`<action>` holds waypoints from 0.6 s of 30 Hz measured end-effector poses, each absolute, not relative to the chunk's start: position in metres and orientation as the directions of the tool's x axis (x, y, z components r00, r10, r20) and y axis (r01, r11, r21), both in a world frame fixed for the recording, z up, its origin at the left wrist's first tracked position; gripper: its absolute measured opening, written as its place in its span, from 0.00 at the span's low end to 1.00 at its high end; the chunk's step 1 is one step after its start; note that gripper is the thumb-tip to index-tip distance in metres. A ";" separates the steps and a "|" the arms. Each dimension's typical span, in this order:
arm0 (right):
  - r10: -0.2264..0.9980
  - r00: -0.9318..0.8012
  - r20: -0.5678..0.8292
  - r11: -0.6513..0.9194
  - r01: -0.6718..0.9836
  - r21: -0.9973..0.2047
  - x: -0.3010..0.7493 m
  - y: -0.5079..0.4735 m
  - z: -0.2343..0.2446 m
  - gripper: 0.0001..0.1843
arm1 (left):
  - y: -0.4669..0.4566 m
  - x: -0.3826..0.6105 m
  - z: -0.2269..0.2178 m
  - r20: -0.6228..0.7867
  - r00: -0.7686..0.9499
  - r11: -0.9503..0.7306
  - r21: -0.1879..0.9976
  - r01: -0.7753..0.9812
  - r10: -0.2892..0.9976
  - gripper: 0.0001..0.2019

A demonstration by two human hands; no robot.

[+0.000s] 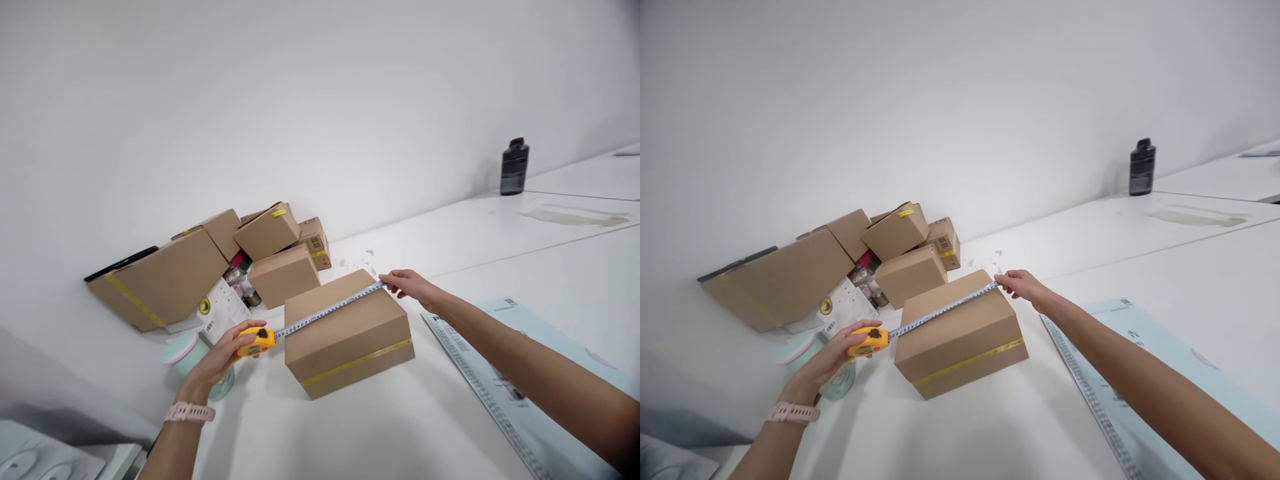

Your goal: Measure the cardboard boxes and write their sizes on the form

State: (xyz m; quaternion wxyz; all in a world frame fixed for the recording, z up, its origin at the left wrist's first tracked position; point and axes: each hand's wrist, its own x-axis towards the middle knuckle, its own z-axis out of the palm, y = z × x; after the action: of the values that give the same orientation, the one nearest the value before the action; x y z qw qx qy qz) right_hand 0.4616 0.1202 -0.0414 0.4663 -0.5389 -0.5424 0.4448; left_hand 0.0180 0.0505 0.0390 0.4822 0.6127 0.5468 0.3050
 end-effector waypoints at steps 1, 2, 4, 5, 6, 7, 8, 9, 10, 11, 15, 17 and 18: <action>1.000 0.017 0.023 0.019 0.183 -0.983 0.462 0.122 -0.043 0.25 | 0.055 0.016 0.036 -0.151 0.220 0.062 0.929 0.365 0.964 0.25; 1.000 0.016 0.020 0.017 0.194 -0.981 0.463 0.123 -0.044 0.25 | 0.060 0.014 0.034 -0.148 0.225 0.060 0.933 0.354 0.963 0.26; 1.000 0.007 0.020 0.018 0.211 -0.977 0.463 0.123 -0.046 0.24 | 0.068 0.010 0.030 -0.144 0.238 0.057 0.940 0.338 0.961 0.27; 1.000 0.000 0.020 0.020 0.216 -0.976 0.462 0.123 -0.047 0.24 | 0.072 0.009 0.028 -0.145 0.245 0.057 0.941 0.333 0.959 0.27; 1.000 -0.005 0.020 0.021 0.223 -0.975 0.460 0.124 -0.048 0.24 | 0.075 0.009 0.027 -0.149 0.252 0.059 0.942 0.331 0.956 0.27; 1.000 -0.007 0.020 0.021 0.233 -0.972 0.458 0.124 -0.050 0.25 | 0.077 0.009 0.027 -0.153 0.259 0.061 0.942 0.330 0.954 0.27; 1.000 -0.008 0.019 0.021 0.249 -0.968 0.456 0.124 -0.052 0.25 | 0.079 0.009 0.027 -0.156 0.268 0.062 0.942 0.329 0.951 0.27; 1.000 -0.009 0.016 0.018 0.268 -0.963 0.454 0.125 -0.054 0.26 | 0.081 0.010 0.027 -0.158 0.278 0.061 0.943 0.327 0.948 0.27; 1.000 -0.011 0.010 0.013 0.286 -0.958 0.452 0.125 -0.056 0.26 | 0.082 0.011 0.027 -0.159 0.287 0.061 0.944 0.325 0.945 0.27; 1.000 -0.011 0.005 0.008 0.301 -0.953 0.450 0.126 -0.058 0.27 | 0.083 0.012 0.028 -0.161 0.295 0.061 0.945 0.322 0.942 0.27; 1.000 0.008 -0.008 -0.010 0.304 -0.953 0.443 0.126 -0.064 0.29 | 0.086 0.013 0.027 -0.164 0.321 0.062 0.949 0.308 0.933 0.27; 0.999 0.028 -0.027 -0.034 0.293 -0.956 0.441 0.126 -0.065 0.29 | 0.087 0.011 0.024 -0.160 0.336 0.057 0.953 0.297 0.928 0.25; 0.999 0.033 -0.042 -0.050 0.287 -0.956 0.440 0.125 -0.065 0.29 | 0.087 0.010 0.023 -0.158 0.343 0.055 0.955 0.292 0.926 0.24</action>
State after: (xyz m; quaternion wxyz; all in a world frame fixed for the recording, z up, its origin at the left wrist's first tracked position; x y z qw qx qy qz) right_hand 0.4401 0.1255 -0.0652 0.4166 -0.5857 -0.5489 0.4267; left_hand 0.0101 0.0872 0.0230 0.5353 0.6203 0.4909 0.2962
